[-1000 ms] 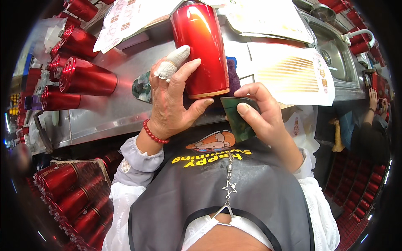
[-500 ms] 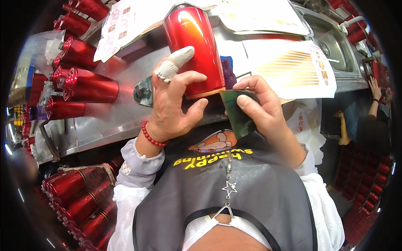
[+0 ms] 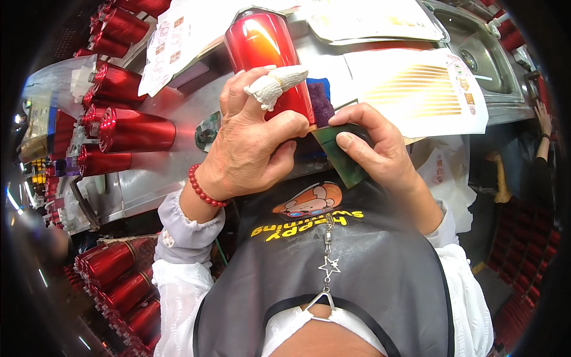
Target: The person applies adhesive labels to red metal cans, smooths them with a green card, and uses a wooden stick to press the edges. They then place the labeled cans on a nearby tray.
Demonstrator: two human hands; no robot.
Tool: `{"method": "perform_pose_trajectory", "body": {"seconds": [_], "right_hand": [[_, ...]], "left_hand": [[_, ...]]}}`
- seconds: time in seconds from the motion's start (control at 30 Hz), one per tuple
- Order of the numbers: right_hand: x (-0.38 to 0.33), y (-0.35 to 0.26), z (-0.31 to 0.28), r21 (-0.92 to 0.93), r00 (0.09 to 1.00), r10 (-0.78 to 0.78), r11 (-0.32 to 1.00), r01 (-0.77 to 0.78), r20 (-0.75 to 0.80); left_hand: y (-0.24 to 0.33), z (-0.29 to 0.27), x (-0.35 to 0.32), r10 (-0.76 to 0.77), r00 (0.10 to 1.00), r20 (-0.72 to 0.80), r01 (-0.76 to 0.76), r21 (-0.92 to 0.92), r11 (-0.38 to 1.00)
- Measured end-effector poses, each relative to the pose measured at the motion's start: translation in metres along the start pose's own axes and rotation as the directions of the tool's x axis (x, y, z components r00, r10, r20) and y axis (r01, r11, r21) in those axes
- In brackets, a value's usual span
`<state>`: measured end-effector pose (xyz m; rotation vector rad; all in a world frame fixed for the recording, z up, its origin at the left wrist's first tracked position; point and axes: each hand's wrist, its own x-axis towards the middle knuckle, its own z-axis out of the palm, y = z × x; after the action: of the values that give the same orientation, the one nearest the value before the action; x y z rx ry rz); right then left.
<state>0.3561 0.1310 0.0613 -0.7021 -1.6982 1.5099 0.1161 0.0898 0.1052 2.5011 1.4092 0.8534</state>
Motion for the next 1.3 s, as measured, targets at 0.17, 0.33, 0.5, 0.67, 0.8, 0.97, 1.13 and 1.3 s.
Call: {"method": "perform_pose_trajectory", "body": {"seconds": [0.17,0.33,0.5,0.67,0.8,0.97,1.13,1.3], "right_hand": [[0.005,-0.002,-0.002,-0.054,0.999,-0.034,0.998,0.035,0.018],[0.008,-0.001,-0.003,-0.064,0.999,-0.041,0.997,0.042,0.015],[0.009,0.002,-0.002,-0.091,0.997,-0.070,0.993,0.071,0.019],[0.010,0.001,-0.004,-0.114,0.996,-0.085,0.990,0.087,0.027],[0.009,0.002,-0.005,-0.117,0.997,-0.080,0.990,0.082,0.020],[0.008,0.001,-0.008,-0.130,0.995,-0.096,0.987,0.098,0.016],[0.010,0.001,-0.010,-0.136,0.993,-0.116,0.984,0.117,0.015],[0.011,-0.003,-0.009,-0.074,0.998,-0.042,0.996,0.046,0.049]], "left_hand": [[0.000,-0.002,0.002,-0.006,1.000,0.005,0.006,-0.012,1.000],[-0.001,-0.001,0.002,0.019,1.000,-0.001,-0.019,0.012,1.000],[-0.001,0.000,0.001,0.034,0.999,0.000,-0.034,0.013,0.999],[-0.001,-0.003,0.004,0.034,0.999,0.011,-0.034,0.005,0.999],[-0.002,0.000,0.003,0.066,0.998,0.012,-0.067,0.039,0.997],[-0.002,-0.001,0.003,0.049,0.999,0.017,-0.049,0.029,0.998],[0.000,-0.002,0.005,0.049,0.999,0.024,-0.050,0.034,0.998],[0.001,-0.004,0.007,0.054,0.998,0.044,-0.055,0.024,0.998]]}}
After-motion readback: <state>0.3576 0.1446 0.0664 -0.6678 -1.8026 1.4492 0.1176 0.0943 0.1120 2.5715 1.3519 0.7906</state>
